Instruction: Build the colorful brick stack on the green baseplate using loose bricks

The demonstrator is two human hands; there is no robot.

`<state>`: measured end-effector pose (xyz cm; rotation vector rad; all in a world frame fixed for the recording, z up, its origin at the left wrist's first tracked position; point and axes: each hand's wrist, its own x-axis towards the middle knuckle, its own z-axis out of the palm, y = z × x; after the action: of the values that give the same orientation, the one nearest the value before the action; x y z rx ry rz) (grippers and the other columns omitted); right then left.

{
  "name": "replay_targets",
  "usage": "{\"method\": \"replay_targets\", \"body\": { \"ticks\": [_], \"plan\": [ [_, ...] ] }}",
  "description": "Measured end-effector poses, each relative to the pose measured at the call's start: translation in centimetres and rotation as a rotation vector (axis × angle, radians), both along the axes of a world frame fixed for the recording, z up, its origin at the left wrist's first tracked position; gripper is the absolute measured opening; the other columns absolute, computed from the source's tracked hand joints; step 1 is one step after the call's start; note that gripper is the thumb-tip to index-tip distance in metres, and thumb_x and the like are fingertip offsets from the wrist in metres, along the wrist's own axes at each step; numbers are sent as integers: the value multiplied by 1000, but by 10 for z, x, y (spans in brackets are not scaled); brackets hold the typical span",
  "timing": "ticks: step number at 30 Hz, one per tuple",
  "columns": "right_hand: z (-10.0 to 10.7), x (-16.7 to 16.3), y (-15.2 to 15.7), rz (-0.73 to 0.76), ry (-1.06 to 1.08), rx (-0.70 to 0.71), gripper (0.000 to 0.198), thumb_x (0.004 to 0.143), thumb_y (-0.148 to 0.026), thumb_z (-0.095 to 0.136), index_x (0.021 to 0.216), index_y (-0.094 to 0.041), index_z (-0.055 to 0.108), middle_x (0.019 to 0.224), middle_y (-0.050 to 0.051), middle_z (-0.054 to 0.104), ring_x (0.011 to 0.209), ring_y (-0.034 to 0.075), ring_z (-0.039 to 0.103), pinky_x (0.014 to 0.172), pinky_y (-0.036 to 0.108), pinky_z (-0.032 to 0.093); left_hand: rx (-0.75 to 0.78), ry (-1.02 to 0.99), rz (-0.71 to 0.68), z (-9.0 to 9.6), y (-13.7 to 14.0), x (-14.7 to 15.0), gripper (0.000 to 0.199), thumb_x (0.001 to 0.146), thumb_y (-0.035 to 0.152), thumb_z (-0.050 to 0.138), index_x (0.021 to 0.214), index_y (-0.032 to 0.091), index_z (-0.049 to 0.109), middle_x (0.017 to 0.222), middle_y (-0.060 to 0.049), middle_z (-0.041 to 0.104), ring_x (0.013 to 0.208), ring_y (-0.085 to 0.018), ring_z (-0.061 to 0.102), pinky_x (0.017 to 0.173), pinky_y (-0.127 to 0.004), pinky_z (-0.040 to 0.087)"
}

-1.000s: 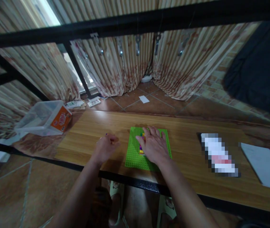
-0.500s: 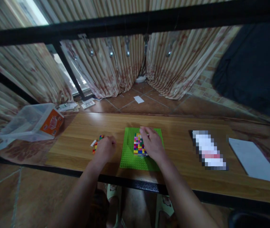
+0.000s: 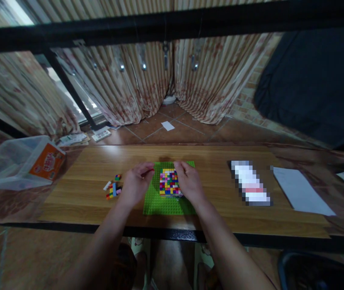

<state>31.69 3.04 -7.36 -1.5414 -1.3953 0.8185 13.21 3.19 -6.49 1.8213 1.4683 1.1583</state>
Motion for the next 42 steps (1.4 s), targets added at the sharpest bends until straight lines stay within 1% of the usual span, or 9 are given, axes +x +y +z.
{"method": "replay_targets", "body": {
  "ticks": [6, 10, 18, 24, 27, 30, 32, 36, 42],
  "plan": [
    [1, 0, -1, 24, -15, 22, 42, 92, -51, 43, 90, -20, 73, 87, 5, 75, 87, 22, 67, 79, 34, 49, -12, -45, -23, 0, 6, 14, 23, 84, 10, 58, 101, 18, 71, 101, -6, 74, 91, -16, 71, 86, -31, 58],
    [1, 1, -2, 39, -24, 27, 41, 93, -49, 43, 89, -21, 73, 88, 5, 75, 90, 23, 67, 82, 35, 50, 4, -5, -40, 2, 9, 18, 23, 85, 10, 56, 100, 18, 72, 103, -6, 75, 95, -16, 70, 91, -32, 56],
    [0, 3, -1, 49, -49, 38, 40, 94, -47, 43, 94, -20, 72, 94, 6, 75, 92, 23, 68, 85, 37, 49, 22, 135, -92, 12, 7, 17, 29, 86, 8, 53, 105, 19, 72, 107, -4, 76, 100, -16, 70, 95, -29, 53],
    [2, 1, -1, 70, -75, 61, 38, 95, -45, 43, 104, -21, 71, 104, 7, 75, 99, 23, 67, 90, 38, 50, 10, 149, -91, 11, 7, 17, 31, 85, 9, 55, 110, 20, 69, 108, -4, 76, 96, -15, 72, 93, -29, 55],
    [7, -1, -4, 127, -141, 133, 36, 97, -40, 43, 112, -23, 70, 113, 7, 72, 107, 22, 65, 95, 38, 48, -18, 121, -97, 10, 9, 15, 33, 83, 9, 56, 113, 19, 67, 103, -4, 76, 91, -15, 72, 89, -28, 56],
    [10, -4, -8, 220, -282, 258, 34, 98, -36, 42, 116, -26, 70, 118, 8, 68, 113, 22, 61, 100, 41, 46, -46, 77, -119, 9, 11, 12, 37, 81, 9, 58, 116, 19, 65, 97, -3, 76, 87, -14, 73, 86, -28, 57],
    [10, -6, -11, 266, -383, 300, 34, 99, -36, 43, 118, -26, 69, 122, 9, 65, 117, 24, 58, 102, 43, 44, -53, 52, -131, 8, 13, 11, 39, 81, 9, 58, 118, 19, 63, 95, -3, 76, 86, -14, 72, 85, -28, 57],
    [9, -7, -13, 310, -493, 299, 36, 100, -38, 42, 123, -27, 67, 127, 9, 62, 121, 25, 56, 104, 46, 43, -57, 25, -132, 7, 14, 11, 44, 80, 8, 56, 123, 17, 59, 94, -4, 76, 85, -14, 72, 85, -27, 57],
    [9, -8, -13, 303, -526, 301, 38, 100, -39, 41, 124, -25, 67, 126, 11, 62, 120, 26, 56, 103, 45, 44, -84, -12, -134, 6, 15, 11, 45, 79, 7, 57, 123, 17, 58, 94, -5, 76, 86, -15, 73, 84, -28, 57]
  ]
}}
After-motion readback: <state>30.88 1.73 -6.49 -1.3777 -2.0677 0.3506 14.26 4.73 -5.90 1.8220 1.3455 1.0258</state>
